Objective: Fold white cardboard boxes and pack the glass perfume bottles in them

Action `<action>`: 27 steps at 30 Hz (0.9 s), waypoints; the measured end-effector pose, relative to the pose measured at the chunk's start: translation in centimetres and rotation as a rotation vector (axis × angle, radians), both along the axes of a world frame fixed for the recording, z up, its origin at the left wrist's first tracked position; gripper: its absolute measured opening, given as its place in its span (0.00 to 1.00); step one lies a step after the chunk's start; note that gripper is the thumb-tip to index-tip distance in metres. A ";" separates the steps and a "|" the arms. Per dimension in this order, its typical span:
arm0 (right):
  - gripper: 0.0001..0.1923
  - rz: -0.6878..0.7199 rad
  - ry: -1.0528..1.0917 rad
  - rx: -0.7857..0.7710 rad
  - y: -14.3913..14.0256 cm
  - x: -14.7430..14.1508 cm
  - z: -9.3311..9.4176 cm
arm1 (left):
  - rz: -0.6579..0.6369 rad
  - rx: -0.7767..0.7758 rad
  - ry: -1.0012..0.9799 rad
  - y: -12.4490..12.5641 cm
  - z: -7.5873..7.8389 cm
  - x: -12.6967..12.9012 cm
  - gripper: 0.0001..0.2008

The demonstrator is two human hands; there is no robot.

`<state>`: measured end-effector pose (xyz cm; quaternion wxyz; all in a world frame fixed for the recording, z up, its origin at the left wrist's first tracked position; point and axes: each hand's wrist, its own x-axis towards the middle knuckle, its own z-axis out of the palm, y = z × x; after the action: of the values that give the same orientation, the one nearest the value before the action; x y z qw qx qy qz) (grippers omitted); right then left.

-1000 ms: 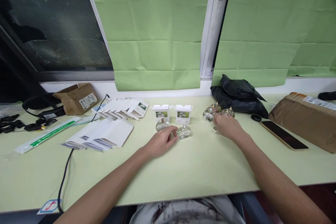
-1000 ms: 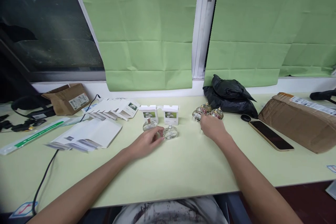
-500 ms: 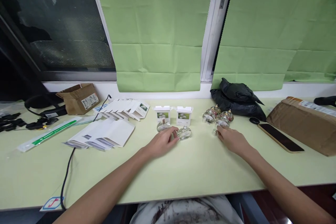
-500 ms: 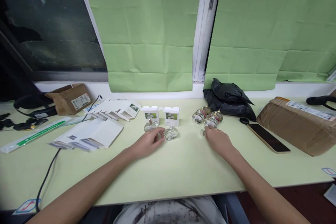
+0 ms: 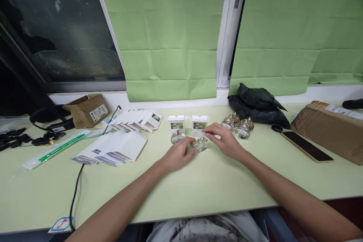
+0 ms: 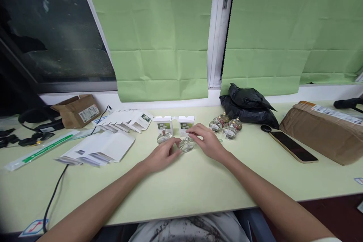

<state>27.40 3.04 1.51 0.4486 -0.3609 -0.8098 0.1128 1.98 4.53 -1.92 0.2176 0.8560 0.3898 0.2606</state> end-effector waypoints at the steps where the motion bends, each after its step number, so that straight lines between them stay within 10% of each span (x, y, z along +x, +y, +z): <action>1: 0.12 0.007 0.037 -0.007 0.2 -0.1 -0.6 | 0.002 0.001 0.002 0.0 0.0 0.1 0.18; 27: 0.09 0.072 0.035 0.011 0.9 -0.2 -2.5 | -0.013 0.039 -0.004 0.7 -0.7 0.4 0.21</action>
<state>27.17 3.96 -1.00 0.4602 -0.3272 -0.8149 0.1308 2.36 5.27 -2.65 0.2031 0.8622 0.3787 0.2683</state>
